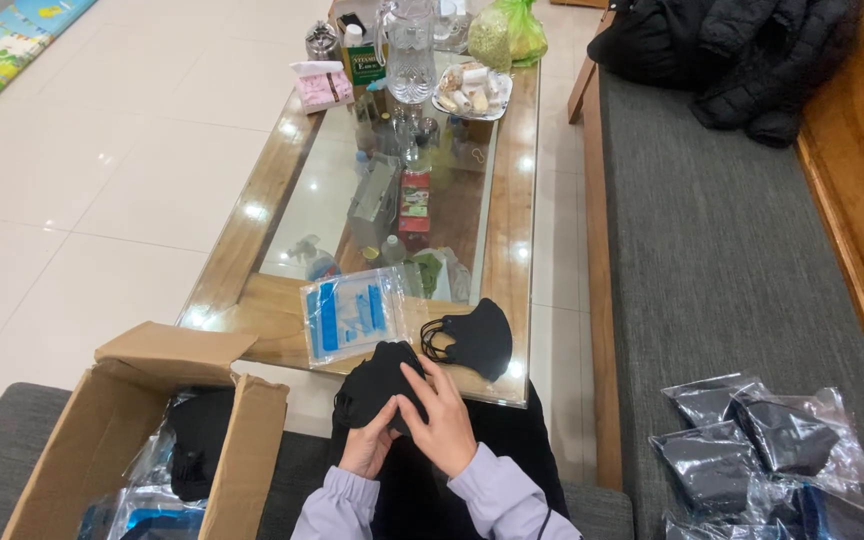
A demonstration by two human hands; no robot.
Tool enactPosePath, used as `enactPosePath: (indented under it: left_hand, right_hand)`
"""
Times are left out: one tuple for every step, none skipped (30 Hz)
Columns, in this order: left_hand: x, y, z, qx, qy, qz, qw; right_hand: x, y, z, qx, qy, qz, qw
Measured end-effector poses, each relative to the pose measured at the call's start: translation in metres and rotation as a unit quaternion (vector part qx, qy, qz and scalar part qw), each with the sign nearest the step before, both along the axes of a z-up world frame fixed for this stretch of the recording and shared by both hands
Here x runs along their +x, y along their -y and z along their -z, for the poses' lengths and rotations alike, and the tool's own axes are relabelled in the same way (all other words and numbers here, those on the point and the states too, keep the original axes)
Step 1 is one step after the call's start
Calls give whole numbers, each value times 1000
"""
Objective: Inspecting black face masks by removing them from a box and unfolding them for quality check
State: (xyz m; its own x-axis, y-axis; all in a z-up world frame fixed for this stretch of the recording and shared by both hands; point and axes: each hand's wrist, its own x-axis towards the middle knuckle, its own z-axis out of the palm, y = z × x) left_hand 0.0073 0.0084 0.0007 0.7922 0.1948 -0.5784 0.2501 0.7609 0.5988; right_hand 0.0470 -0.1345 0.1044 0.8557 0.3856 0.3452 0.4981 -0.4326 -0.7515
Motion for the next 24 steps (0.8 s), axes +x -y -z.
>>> enactPosePath:
  left_hand:
    - [0, 0, 2, 0, 1, 1, 1000]
    - [0, 0, 5, 12, -7, -5, 1000]
    - [0, 0, 7, 25, -15, -10, 1000]
    - [1, 1, 3, 25, -14, -9, 1000]
    - [1, 3, 0, 22, 6, -13, 1000]
    - [1, 5, -2, 18, 26, -17, 999]
    - [1, 4, -4, 17, 25, -17, 999]
    - [0, 3, -5, 16, 24, 1, 1000]
    - [0, 2, -6, 16, 23, 19, 999]
    - [1, 3, -4, 15, 21, 19, 999]
    - [0, 4, -2, 36, 21, 34, 999]
    - [0, 5, 0, 57, 20, 49, 997]
    - [0, 4, 3, 55, 13, 50, 997]
    - [0, 4, 7, 76, -5, 58, 995]
    - [1, 4, 10, 98, -24, 66, 993]
    - [-5, 5, 15, 96, -31, 67, 993]
    - [-3, 4, 19, 87, -26, 59, 994]
    - [-3, 4, 22, 78, -22, 50, 995]
    - [-2, 3, 21, 78, -21, 51, 995]
    - [-2, 3, 19, 86, -21, 58, 994]
    - [-1, 2, 16, 94, -20, 66, 993]
    - [-1, 3, 20, 95, -19, 67, 993]
    - [-1, 3, 24, 91, -17, 60, 994]
    - [-2, 4, 28, 87, -15, 53, 995]
  right_hand:
    - [-2, -1, -1, 0, 1, 1, 1000]
    - [-3, -2, -2, -11, 17, 1, 1000]
    - [-5, -2, -3, -21, 33, 1, 999]
    - [-3, -3, -4, -21, 34, 2, 999]
    - [-3, -3, -6, -14, 27, 14, 999]
    - [-2, -3, -7, -7, 20, 26, 999]
    - [1, -4, -9, -8, 18, 26, 999]
    - [4, -5, -10, -11, 6, 27, 1000]
    - [7, -6, -11, -13, -6, 29, 999]
    - [12, -6, -13, -14, -8, 29, 999]
    - [15, -7, -14, -27, -11, 18, 999]
    - [19, -8, -15, -41, -15, 8, 999]
    - [21, -10, -16, -43, -23, 9, 999]
    - [23, -11, -17, -29, 12, 3, 999]
    - [26, -13, -19, -15, 46, -2, 999]
    - [22, -13, -20, -17, 39, -1, 999]
    - [23, -15, -23, -3, 95, 14, 995]
    - [24, -16, -27, 10, 150, 30, 988]
    - [23, -16, -27, 11, 151, 31, 988]
    - [21, -17, -28, 6, 169, 35, 985]
    - [20, -17, -28, 2, 188, 39, 981]
    - [20, -17, -27, 3, 189, 41, 981]
    - [19, -18, -26, 2, 175, 43, 984]
    - [19, -19, -24, 2, 160, 45, 986]
